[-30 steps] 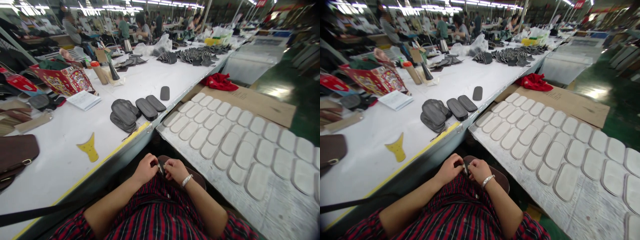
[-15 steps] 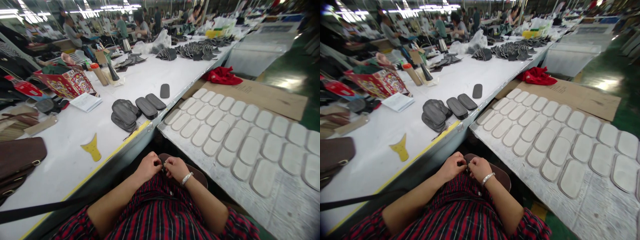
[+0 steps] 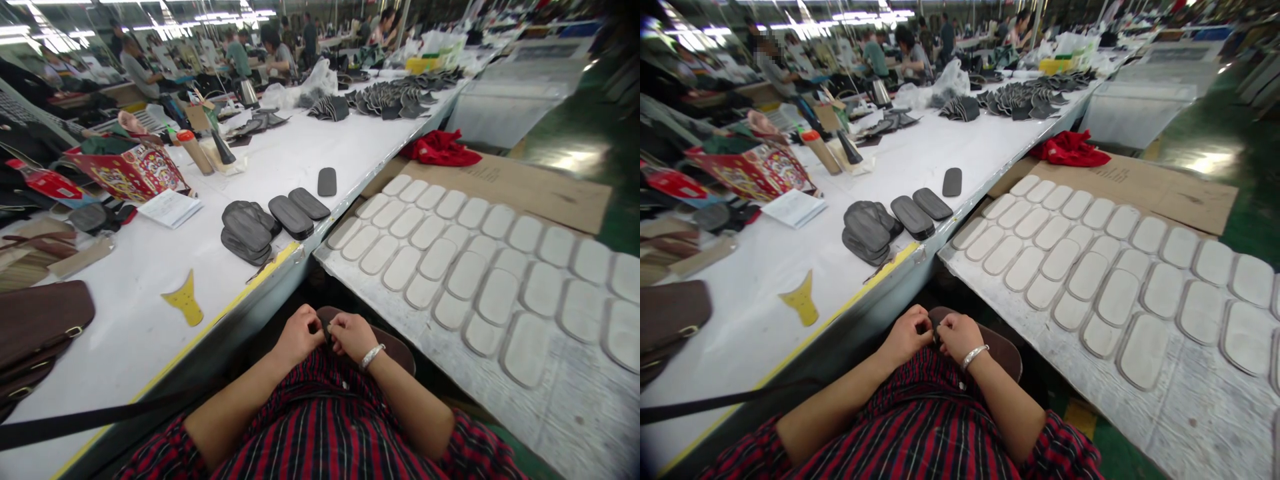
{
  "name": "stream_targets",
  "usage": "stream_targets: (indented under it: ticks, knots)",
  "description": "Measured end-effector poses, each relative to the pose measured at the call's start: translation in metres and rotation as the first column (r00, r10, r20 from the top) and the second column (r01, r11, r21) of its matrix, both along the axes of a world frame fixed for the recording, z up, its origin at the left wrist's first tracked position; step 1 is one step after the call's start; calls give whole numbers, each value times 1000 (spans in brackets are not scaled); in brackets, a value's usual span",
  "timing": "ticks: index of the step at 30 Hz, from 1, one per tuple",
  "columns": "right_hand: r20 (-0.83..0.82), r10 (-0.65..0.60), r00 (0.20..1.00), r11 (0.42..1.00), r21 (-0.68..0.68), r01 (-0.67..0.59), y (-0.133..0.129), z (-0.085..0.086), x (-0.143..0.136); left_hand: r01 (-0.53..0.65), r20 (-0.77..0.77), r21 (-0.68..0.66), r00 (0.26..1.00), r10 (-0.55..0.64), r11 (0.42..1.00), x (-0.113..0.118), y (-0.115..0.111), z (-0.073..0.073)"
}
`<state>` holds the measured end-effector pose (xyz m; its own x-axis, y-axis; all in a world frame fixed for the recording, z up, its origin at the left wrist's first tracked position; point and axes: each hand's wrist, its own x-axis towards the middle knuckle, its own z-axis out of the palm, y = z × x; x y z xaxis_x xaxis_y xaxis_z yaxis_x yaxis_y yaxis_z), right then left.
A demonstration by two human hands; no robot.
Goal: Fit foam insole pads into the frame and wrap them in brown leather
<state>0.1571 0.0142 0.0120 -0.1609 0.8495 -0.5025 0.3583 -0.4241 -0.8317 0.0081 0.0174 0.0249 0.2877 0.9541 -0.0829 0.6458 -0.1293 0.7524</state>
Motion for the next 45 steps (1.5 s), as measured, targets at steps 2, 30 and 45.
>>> stream_targets:
  ticks: [2,30,45]
  knots:
    - [-6,-10,1000,1000,-6,10,0,0,-1,-7,9,-1,1000,7,1000,-1,0,-2]
    - [47,6,999,999,-32,-4,1,5,-6,294,-24,94,956,-293,951,-28,4,-1]
    - [43,-5,999,999,-41,7,0,-1,-6,602,-190,203,798,-572,772,-33,29,-7]
